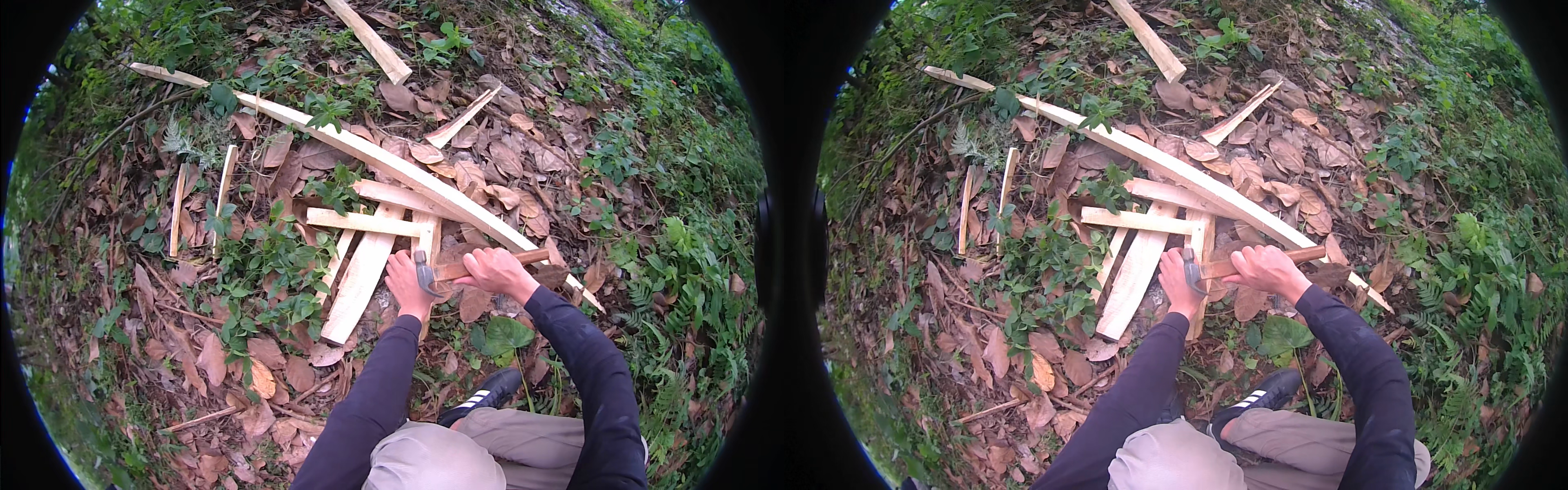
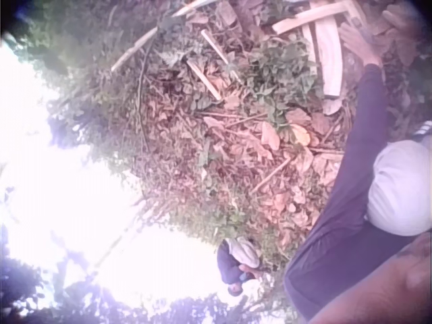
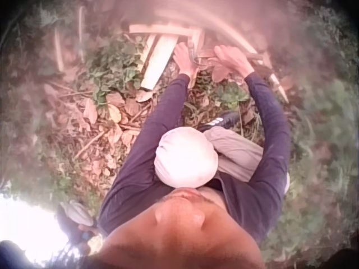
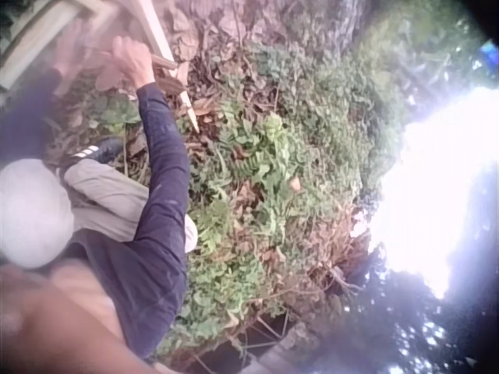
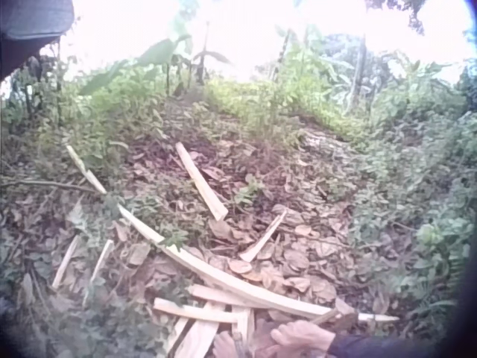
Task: The person sits on the forest floor and uses a small axe to split thin wooden planks into smaller pieces. They repeatedly position a plank on a pile of wood and strike it with the axe to break it apart.
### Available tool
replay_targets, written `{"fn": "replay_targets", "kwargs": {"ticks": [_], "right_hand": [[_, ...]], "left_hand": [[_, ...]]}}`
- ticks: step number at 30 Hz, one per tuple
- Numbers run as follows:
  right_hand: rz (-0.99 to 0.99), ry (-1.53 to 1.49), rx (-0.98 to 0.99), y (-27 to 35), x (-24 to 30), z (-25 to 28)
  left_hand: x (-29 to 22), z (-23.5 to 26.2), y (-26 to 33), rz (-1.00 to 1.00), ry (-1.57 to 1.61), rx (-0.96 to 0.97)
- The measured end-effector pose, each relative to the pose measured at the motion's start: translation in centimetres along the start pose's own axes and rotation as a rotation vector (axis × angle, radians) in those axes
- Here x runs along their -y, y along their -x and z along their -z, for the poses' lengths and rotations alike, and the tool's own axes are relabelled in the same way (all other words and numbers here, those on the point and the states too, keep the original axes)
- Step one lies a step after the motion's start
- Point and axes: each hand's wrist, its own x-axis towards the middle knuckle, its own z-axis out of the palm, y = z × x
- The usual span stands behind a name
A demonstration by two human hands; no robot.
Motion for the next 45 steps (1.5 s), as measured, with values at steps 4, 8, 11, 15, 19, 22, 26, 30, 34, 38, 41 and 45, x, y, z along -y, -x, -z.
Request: {"fn": "replay_targets", "kwargs": {"ticks": [4, 8, 11, 15, 19, 22, 26, 30, 34, 38, 41, 45], "right_hand": [[0.024, -0.032, 0.0, 0.6, -0.6, -0.2], [0.067, -0.01, -0.032, 0.6, -0.6, -0.1], [-0.039, 0.033, -0.022, 0.4, -0.4, -0.8], [0.089, -0.051, 0.006, 0.8, -1.3, -0.3], [-0.046, -0.046, 0.023, 0.6, -0.9, -1.1], [0.128, -0.053, 0.034, 0.1, 0.0, -0.2], [-0.174, 0.049, -0.021, 0.7, 2.2, -1.5], [-0.096, -0.045, -0.04, 1.1, 3.0, -0.8], [-0.227, -0.054, -0.002, 1.2, 3.0, -1.1], [-0.055, -0.114, 0.05, 0.9, 3.6, -0.6], [-0.318, -0.036, 0.009, 0.7, 3.8, -1.7], [-0.142, -0.086, 0.043, 1.3, 3.4, -0.2]], "left_hand": [[-0.4, 0.5, -0.1, -0.018, -0.014, 0.004], [0.2, -0.1, -0.2, 0.005, -0.016, -0.013], [-0.1, -0.2, -0.3, 0.013, -0.011, -0.032], [-0.5, 0.0, -0.4, -0.002, 0.022, -0.058], [-0.6, -0.2, -0.6, 0.026, 0.007, -0.009], [0.3, 0.2, -0.3, 0.03, 0.059, -0.004], [-0.5, 0.7, 0.1, -0.019, 0.023, 0.008], [0.4, 0.0, -0.3, -0.011, 0.008, 0.043], [-0.4, 0.2, 0.0, -0.026, 0.028, 0.002], [0.7, -0.4, -0.5, -0.003, 0.078, -0.03], [-0.5, 0.1, -0.4, 0.034, -0.012, 0.063], [0.1, 0.0, -0.5, -0.021, 0.016, 0.018]]}}
